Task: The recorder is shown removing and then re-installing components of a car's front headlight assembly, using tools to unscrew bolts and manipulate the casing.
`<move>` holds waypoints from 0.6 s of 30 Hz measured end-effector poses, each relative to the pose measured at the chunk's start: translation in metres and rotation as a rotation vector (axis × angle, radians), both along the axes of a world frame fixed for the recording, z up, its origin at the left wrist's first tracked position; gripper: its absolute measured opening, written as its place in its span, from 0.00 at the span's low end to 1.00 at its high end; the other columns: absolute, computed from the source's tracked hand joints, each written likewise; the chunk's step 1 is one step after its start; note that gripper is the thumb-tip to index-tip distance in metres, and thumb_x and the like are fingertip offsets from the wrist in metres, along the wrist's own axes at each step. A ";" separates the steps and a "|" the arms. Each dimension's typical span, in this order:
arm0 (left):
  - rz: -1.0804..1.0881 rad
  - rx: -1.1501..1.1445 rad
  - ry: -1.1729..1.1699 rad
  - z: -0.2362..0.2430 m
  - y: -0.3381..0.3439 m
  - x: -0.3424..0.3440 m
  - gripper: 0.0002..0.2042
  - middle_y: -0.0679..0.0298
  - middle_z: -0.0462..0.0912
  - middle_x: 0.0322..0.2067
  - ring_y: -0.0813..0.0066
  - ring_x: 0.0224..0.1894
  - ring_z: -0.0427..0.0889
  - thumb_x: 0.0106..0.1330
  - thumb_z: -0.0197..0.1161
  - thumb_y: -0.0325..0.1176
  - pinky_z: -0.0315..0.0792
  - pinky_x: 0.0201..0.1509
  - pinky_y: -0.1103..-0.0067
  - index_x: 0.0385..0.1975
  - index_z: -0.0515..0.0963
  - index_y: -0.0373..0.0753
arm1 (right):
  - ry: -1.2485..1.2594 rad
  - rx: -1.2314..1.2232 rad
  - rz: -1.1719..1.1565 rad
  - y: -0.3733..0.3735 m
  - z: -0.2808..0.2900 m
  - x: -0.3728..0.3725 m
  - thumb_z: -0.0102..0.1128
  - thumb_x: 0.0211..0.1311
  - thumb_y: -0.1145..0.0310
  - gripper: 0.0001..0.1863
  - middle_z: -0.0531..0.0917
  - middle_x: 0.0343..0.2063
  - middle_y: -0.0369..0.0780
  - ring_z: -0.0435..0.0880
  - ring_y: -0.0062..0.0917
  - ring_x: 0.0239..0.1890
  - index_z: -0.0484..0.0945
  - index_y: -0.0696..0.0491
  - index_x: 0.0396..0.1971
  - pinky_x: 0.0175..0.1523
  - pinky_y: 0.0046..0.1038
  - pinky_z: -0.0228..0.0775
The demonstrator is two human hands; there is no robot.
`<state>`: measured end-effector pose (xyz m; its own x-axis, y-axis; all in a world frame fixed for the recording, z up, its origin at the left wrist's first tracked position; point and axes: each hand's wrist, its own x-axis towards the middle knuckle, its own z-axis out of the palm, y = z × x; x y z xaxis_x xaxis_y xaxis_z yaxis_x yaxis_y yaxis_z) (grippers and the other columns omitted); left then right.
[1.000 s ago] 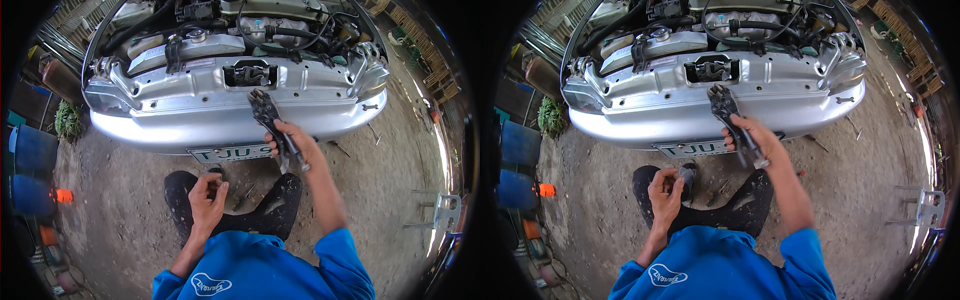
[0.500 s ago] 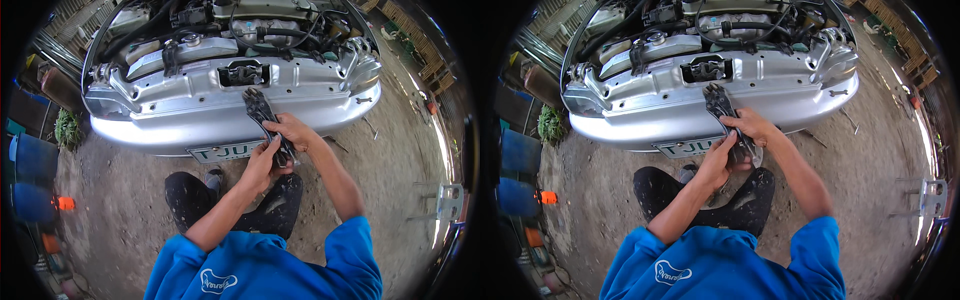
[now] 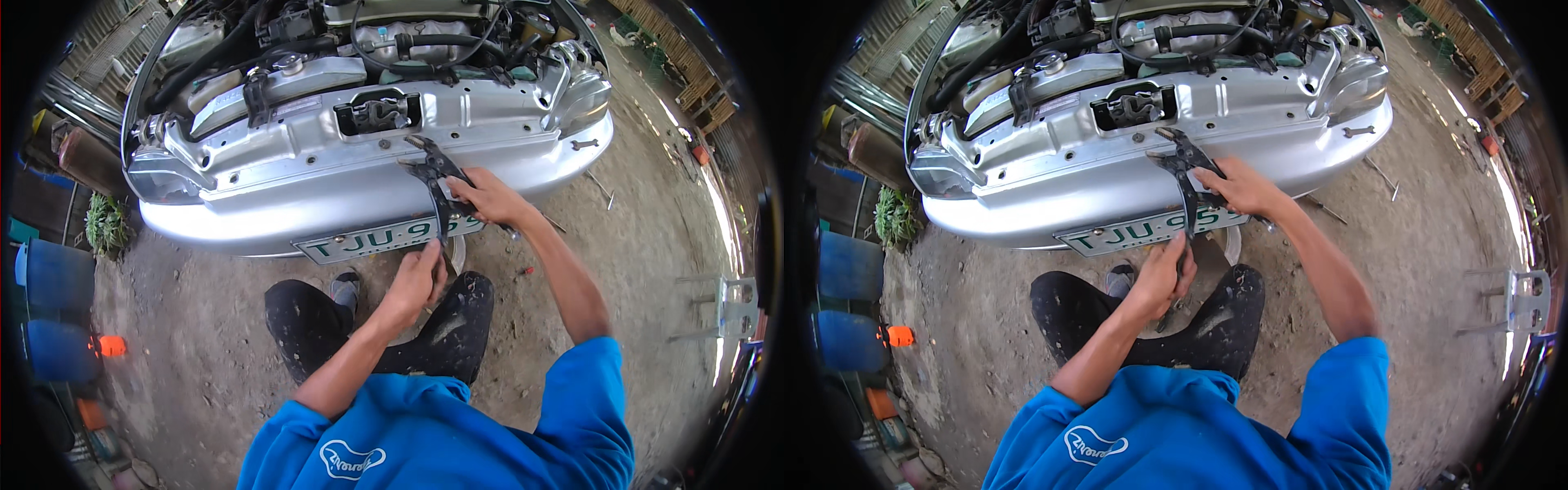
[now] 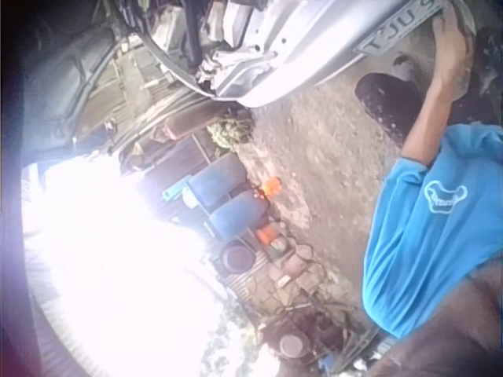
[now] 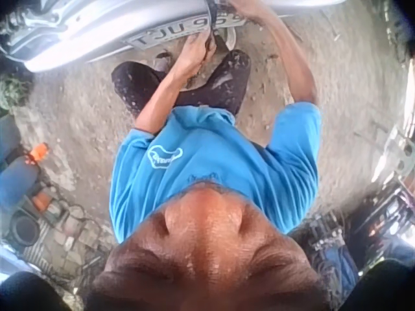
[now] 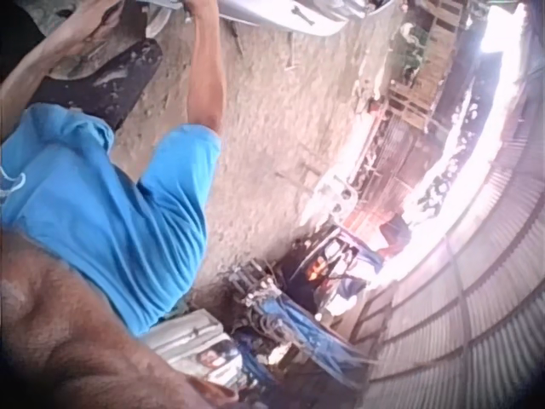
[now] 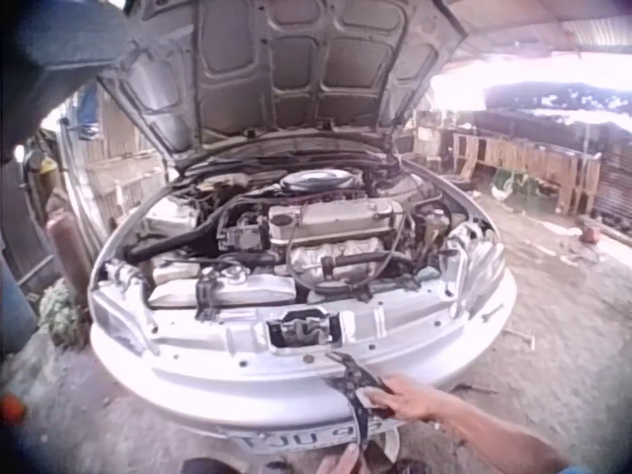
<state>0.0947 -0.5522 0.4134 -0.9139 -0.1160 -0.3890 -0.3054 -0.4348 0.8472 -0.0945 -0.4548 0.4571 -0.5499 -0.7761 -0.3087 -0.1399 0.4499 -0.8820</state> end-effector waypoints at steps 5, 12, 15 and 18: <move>-0.041 -0.978 0.168 0.001 -0.034 0.021 0.10 0.56 0.78 0.21 0.64 0.21 0.79 0.67 0.57 0.37 0.71 0.27 0.73 0.29 0.75 0.36 | -0.079 -0.178 -0.424 0.080 -0.039 0.042 0.48 0.69 0.52 0.19 0.68 0.15 0.31 0.63 0.14 0.08 0.71 0.55 0.30 0.12 0.19 0.51; -0.078 -2.043 0.325 0.047 -0.158 -0.084 0.10 0.57 0.76 0.31 0.55 0.37 0.80 0.68 0.53 0.40 0.74 0.35 0.64 0.42 0.69 0.42 | -0.560 -0.369 -1.386 0.238 -0.248 0.104 0.47 0.67 0.43 0.23 0.64 0.07 0.32 0.62 0.19 0.07 0.65 0.47 0.22 0.12 0.22 0.50; -0.419 -2.160 0.288 0.052 -0.171 -0.109 0.11 0.57 0.76 0.31 0.55 0.34 0.80 0.69 0.51 0.42 0.74 0.35 0.64 0.43 0.68 0.44 | -0.692 -0.246 -1.567 0.289 -0.349 0.143 0.48 0.65 0.41 0.24 0.64 0.09 0.33 0.63 0.20 0.07 0.65 0.47 0.22 0.12 0.22 0.53; -0.550 -2.185 0.274 0.054 -0.162 -0.125 0.10 0.56 0.75 0.34 0.55 0.32 0.81 0.70 0.49 0.42 0.75 0.33 0.63 0.44 0.67 0.44 | -0.692 -0.177 -1.780 0.324 -0.428 0.190 0.48 0.64 0.38 0.26 0.63 0.08 0.32 0.62 0.22 0.07 0.66 0.46 0.21 0.13 0.25 0.52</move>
<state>-0.0302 -0.7141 0.4670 -0.9882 0.1483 0.0378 0.1372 0.9677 -0.2113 0.0957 -0.1311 0.0293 -0.4621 0.4187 -0.7818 0.6565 -0.4312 -0.6189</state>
